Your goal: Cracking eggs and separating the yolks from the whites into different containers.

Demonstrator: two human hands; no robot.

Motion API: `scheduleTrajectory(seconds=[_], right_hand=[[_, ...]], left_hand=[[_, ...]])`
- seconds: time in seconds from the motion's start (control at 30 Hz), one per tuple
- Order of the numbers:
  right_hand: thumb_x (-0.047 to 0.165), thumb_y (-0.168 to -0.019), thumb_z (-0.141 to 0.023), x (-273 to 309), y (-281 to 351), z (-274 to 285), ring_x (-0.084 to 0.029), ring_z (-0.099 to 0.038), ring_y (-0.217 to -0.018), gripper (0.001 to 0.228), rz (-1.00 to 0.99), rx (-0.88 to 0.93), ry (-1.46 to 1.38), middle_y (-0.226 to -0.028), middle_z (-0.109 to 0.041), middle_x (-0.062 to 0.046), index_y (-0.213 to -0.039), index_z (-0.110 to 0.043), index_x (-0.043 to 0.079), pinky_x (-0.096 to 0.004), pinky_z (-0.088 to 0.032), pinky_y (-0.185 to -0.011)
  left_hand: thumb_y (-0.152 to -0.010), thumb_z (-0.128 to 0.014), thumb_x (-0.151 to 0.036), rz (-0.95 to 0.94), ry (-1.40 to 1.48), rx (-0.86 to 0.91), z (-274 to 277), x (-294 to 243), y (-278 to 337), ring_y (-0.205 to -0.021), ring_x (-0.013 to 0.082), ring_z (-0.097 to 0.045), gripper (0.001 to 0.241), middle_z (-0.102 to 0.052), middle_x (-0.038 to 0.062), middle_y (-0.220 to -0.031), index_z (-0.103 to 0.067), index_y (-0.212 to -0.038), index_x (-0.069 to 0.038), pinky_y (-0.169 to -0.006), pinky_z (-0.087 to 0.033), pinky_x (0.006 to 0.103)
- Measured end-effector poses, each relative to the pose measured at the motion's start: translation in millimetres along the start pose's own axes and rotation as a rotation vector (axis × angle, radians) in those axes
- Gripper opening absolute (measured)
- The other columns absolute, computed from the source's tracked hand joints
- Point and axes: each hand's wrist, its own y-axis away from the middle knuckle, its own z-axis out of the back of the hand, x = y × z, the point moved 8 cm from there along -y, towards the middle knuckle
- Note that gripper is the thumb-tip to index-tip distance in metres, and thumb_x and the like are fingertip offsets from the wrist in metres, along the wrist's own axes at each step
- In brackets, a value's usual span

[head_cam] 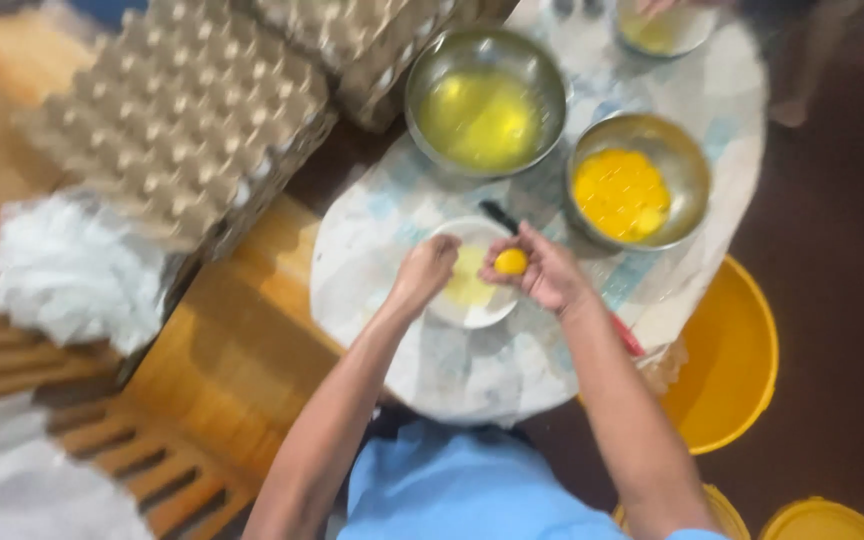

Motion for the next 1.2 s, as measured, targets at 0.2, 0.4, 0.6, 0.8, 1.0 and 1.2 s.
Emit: scheduleTrajectory(seconds=[0.2, 0.4, 0.6, 0.8, 1.0, 1.2], right_hand=[[0.046, -0.103, -0.055, -13, -2, 11, -0.042, -0.076, -0.091, 0.056, -0.073, -0.035, -0.053, -0.102, -0.073, -0.031, -0.107, -0.075, -0.006, -0.053, -0.065, -0.083], [0.038, -0.101, -0.056, 92, 21, 25, -0.043, -0.075, -0.097, 0.048, 0.074, -0.084, -0.153, -0.104, -0.073, -0.031, -0.109, -0.073, -0.006, -0.055, -0.065, -0.088], [0.043, -0.103, -0.054, 176, 30, 102, -0.04, -0.078, -0.092, 0.049, 0.272, -0.538, 0.057, -0.105, -0.072, -0.021, -0.109, -0.066, -0.004, -0.056, -0.07, -0.08], [0.043, -0.104, -0.061, 178, 26, 136, -0.053, -0.071, -0.077, 0.056, 0.255, -0.693, 0.619, -0.104, -0.065, -0.033, -0.119, -0.061, -0.012, -0.067, -0.064, -0.064], [0.021, -0.116, -0.053, 136, 58, -25, -0.041, -0.07, -0.08, 0.029, 0.542, -0.494, 0.803, -0.116, -0.065, -0.025, -0.123, -0.062, -0.005, -0.05, -0.062, -0.064], [0.017, -0.094, -0.069, 31, 16, -72, -0.026, -0.076, -0.098, 0.034, 0.22, -0.417, 1.298, -0.121, -0.077, -0.007, -0.127, -0.074, 0.02, -0.039, -0.062, -0.083]], left_hand=[[-0.099, -0.058, -0.027, 0.142, 0.296, -0.011, 2, -14, 21, -0.093, 0.0261, -0.073, 0.042, -0.066, 0.021, -0.13, -0.065, -0.134, -0.005, -0.077, -0.065, 0.0356], [-0.097, -0.06, -0.025, 0.119, 0.428, 0.014, 6, -17, 18, -0.088, 0.0236, -0.07, 0.04, -0.067, 0.017, -0.121, -0.067, -0.128, -0.001, -0.072, -0.064, 0.035], [-0.098, -0.062, -0.027, 0.098, 0.292, 0.063, 3, -12, 6, -0.083, 0.0267, -0.075, 0.038, -0.073, 0.018, -0.115, -0.07, -0.128, -0.006, -0.068, -0.065, 0.0357], [-0.1, -0.057, -0.018, -0.065, -0.055, 0.141, -22, -9, -1, -0.106, 0.0417, -0.072, 0.035, -0.073, 0.025, -0.117, -0.07, -0.13, -0.007, -0.09, -0.059, 0.0494], [-0.098, -0.058, -0.017, -0.307, -0.154, 0.192, -18, -31, -13, -0.116, 0.0427, -0.067, 0.031, -0.07, 0.021, -0.122, -0.07, -0.125, -0.01, -0.1, -0.054, 0.0509], [-0.1, -0.051, -0.023, -0.381, -0.185, 0.18, 76, -104, -49, -0.111, 0.0391, -0.07, 0.032, -0.075, 0.019, -0.115, -0.072, -0.12, -0.009, -0.097, -0.056, 0.0499]])
